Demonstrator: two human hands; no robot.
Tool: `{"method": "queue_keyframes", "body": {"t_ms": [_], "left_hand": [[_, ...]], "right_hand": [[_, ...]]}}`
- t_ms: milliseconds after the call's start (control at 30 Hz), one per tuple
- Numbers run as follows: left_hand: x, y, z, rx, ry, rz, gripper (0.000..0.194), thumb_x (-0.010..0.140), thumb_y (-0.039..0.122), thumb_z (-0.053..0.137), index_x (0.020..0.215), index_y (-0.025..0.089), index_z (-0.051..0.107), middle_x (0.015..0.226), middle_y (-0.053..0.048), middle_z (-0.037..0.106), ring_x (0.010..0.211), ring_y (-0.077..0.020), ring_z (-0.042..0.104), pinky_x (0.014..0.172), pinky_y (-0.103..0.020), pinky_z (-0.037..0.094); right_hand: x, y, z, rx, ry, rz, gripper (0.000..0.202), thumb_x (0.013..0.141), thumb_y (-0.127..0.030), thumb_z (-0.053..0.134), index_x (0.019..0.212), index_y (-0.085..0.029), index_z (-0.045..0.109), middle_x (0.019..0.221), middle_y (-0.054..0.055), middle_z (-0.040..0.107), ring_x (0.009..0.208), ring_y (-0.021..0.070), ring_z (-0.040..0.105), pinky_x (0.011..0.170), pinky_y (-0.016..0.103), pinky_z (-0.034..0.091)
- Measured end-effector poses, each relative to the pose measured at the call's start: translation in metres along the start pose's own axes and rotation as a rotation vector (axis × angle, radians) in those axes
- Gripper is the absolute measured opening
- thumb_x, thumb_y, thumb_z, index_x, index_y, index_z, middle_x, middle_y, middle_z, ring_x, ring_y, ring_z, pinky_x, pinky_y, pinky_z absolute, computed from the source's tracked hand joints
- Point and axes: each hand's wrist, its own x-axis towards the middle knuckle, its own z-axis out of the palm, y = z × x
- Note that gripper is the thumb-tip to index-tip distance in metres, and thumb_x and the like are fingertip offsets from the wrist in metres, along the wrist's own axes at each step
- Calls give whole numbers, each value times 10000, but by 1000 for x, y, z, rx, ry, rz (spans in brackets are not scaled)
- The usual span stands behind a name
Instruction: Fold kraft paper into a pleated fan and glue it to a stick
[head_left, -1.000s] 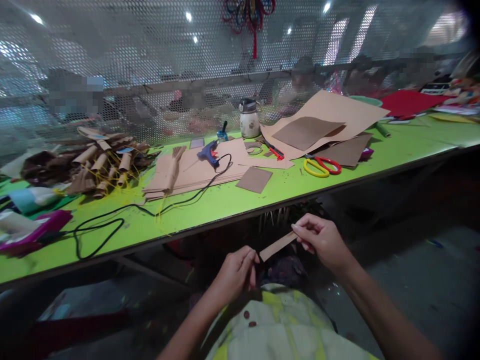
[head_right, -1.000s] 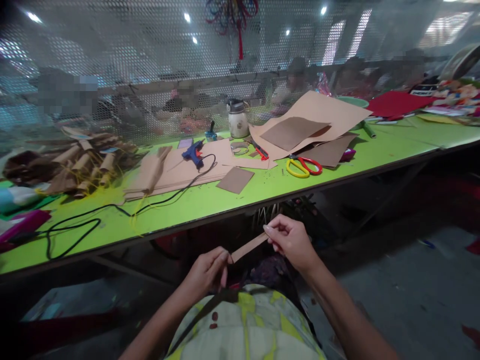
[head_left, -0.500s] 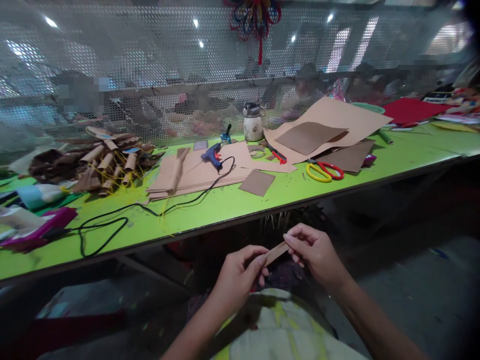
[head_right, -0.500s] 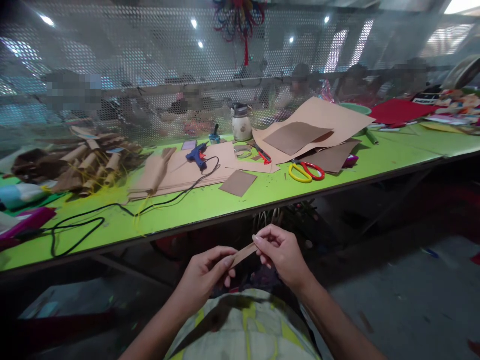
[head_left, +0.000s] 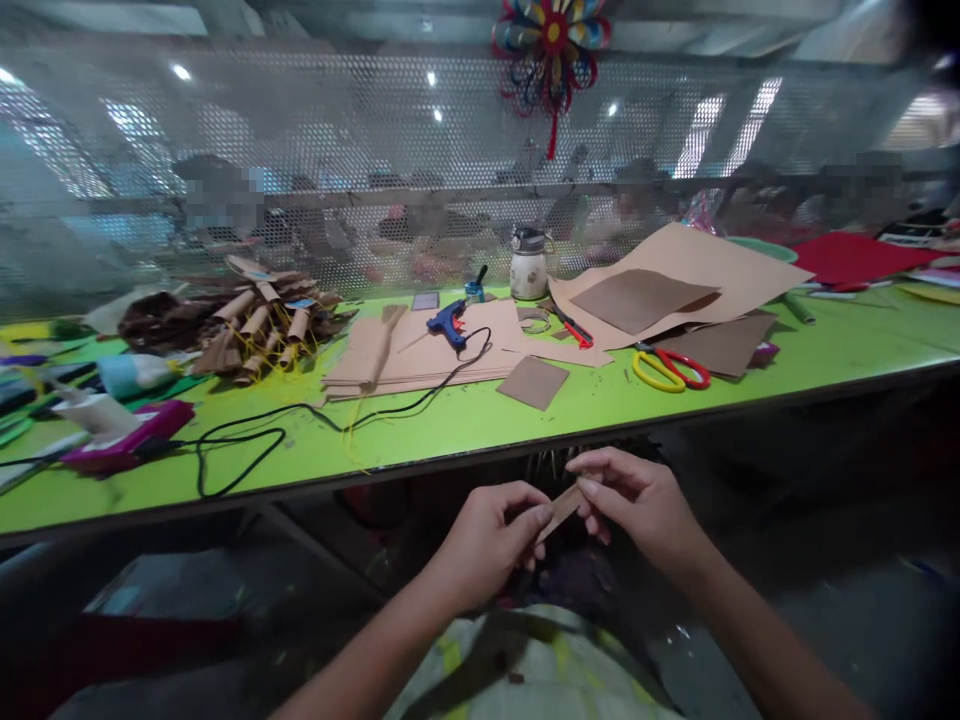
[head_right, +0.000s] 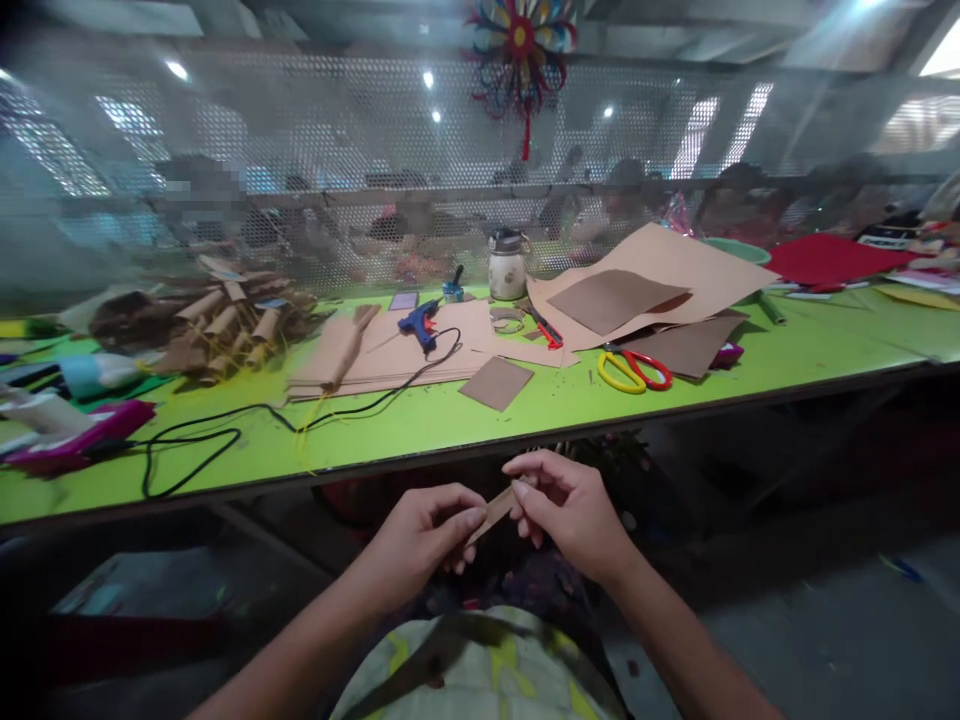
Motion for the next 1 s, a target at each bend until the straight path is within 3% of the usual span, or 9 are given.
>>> {"method": "queue_keyframes", "body": {"t_ms": [100,200,267,367,500,600,800,1000], "left_hand": [[5,7,-9,-44,14,4,320,798,449,575,815,129,576,548,14,551,438,-70,467,434,-165,333],[9,20,-22,-24,9,33,302,797,438,569,802,136,553,560,15,551,446,-72,470,432,-162,322],[11,29,-32,41,-16,72,282,810,418,555,804,136,560,586,11,555,475,-78,479,449,-167,333],[18,41,-46,229,-36,194,238,836,357,524,793,133,591,607,12,551,536,-89,491,518,-184,371],[38,53,-64,579,30,395,220,841,308,511,784,144,647,650,7,578,615,-108,503,576,-192,362],[62,55,-77,780,51,487,257,839,338,520,788,146,683,694,-8,606,638,-116,507,578,-198,341],[107,40,-97,936,10,431,185,783,273,591,773,139,718,637,-12,611,607,-119,486,553,-198,309],[114,32,-101,933,-24,481,192,826,240,560,820,133,719,742,-34,646,664,-123,517,609,-195,349]], "right_hand": [[9,-9,-6,-81,-108,-85,270,857,-276,563,1115,-203,595,712,1,600,564,106,585,496,216,500],[21,-21,-13,-206,-226,-235,366,851,-231,569,1216,-249,549,1024,59,619,888,159,620,774,284,522],[30,-30,-14,-260,-256,-278,438,846,-227,578,1275,-264,500,1145,76,587,1006,181,593,869,315,489],[47,-41,-10,-335,-252,-284,370,838,-268,598,1203,-227,564,1051,78,628,916,174,620,805,301,505],[78,-51,-2,-552,-252,-384,113,806,-263,630,813,-175,699,800,48,671,774,164,616,729,282,476],[103,-50,-2,-629,-301,-389,108,792,-253,631,764,-181,706,739,30,680,722,159,600,688,276,460],[147,-26,-6,-815,-407,-263,115,759,-232,628,735,-153,708,696,15,668,662,146,571,610,245,430],[166,-11,-8,-928,-502,-376,129,781,-250,622,759,-160,712,692,14,656,657,136,547,614,229,407]]}}
